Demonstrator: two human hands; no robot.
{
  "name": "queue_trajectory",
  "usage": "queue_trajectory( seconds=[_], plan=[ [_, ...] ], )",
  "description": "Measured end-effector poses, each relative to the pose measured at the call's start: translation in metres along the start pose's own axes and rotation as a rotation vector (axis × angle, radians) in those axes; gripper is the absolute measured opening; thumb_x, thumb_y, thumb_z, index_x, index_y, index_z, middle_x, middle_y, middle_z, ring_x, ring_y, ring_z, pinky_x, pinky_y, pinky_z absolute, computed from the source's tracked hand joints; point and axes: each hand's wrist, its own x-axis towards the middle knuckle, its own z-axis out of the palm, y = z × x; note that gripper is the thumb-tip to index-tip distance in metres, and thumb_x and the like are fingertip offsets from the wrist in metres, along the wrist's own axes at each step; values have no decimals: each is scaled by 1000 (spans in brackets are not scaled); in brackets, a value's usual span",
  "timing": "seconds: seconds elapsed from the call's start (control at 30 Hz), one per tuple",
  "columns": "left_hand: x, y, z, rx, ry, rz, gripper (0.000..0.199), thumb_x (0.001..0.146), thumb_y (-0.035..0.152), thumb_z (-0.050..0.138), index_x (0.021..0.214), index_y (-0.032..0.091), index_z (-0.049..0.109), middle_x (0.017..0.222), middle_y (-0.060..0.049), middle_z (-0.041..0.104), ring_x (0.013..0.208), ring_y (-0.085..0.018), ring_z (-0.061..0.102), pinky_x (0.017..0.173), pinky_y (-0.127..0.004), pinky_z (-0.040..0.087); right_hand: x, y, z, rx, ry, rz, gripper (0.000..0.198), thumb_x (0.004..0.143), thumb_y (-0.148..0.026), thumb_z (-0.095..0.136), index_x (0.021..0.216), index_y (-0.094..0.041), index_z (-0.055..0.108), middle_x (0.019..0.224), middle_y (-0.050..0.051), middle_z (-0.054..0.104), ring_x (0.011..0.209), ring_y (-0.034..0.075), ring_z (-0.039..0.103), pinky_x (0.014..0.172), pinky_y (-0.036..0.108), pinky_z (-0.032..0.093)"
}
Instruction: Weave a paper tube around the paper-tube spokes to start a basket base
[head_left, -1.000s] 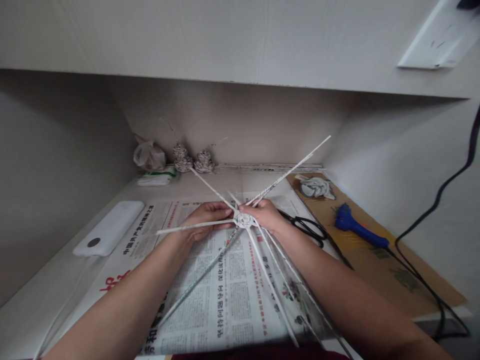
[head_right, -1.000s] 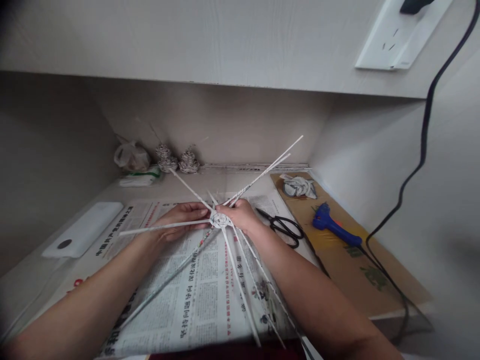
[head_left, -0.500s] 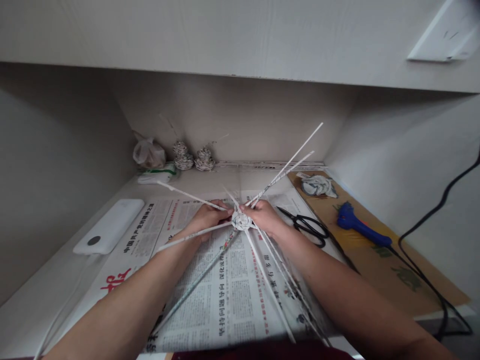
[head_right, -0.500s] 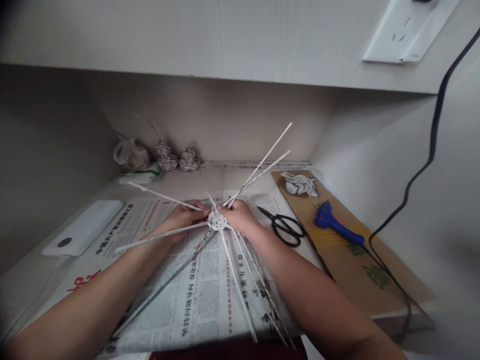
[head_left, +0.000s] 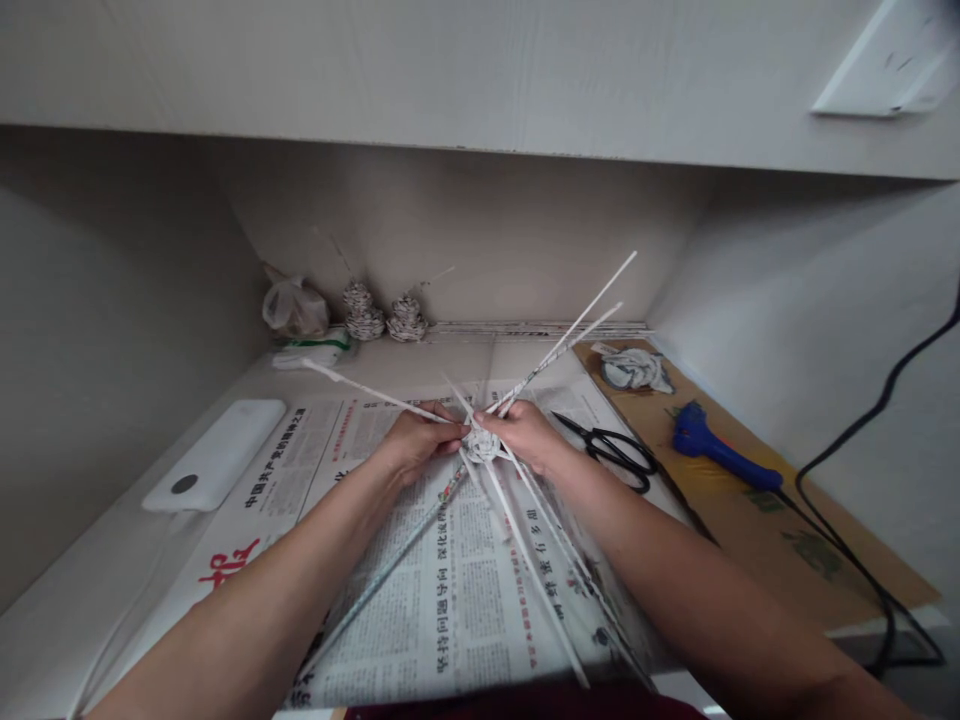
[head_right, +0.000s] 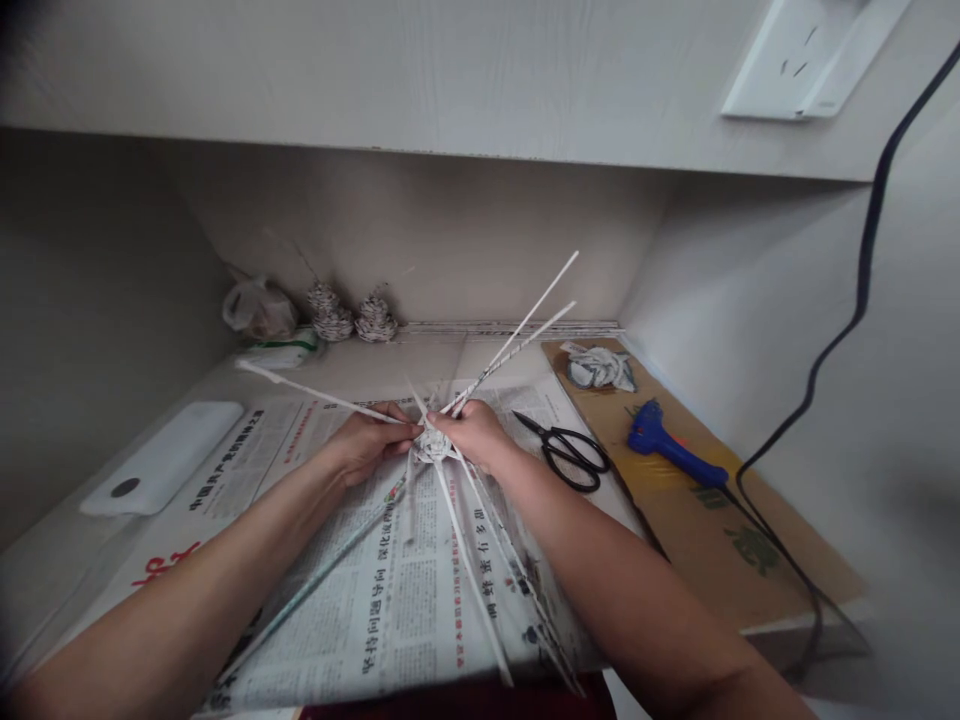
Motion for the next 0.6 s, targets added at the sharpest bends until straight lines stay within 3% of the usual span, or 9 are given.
queue_trajectory(
  seconds=[0.17,0.3,0.5,0.6],
  plan=[
    [2,1,-1,8,11,13,28,49,6,82,60,13,57,53,-1,61,49,-11,58,50,-19,48,-9,-15,-1,79,-64,89,17,63,-28,78,72,-16,70,55,-1,65,46,11,54,53,25,47],
    [1,2,-4,53,-50,13,29,48,9,84,59,14,57,52,1,60,48,-9,56,48,-18,46,-9,-14,-3,-26,-58,14,18,63,-27,77,76,-16,71,53,-3,62,41,9,47,44,22,39],
    [-5,8,-1,79,-127,-21,28,47,9,84,56,14,58,49,3,58,43,-7,52,42,-17,40,-2,-2,-5,-87,-82,-23,24,61,-34,78,73,-15,69,57,-1,63,47,11,52,47,23,41],
    [-5,8,-1,46,-132,-66,30,46,8,86,67,13,66,55,1,63,46,-8,56,44,-16,43,-1,0,-4,-109,-43,-61,23,64,-35,76,74,-16,68,62,0,65,55,13,57,54,24,45]
  ],
)
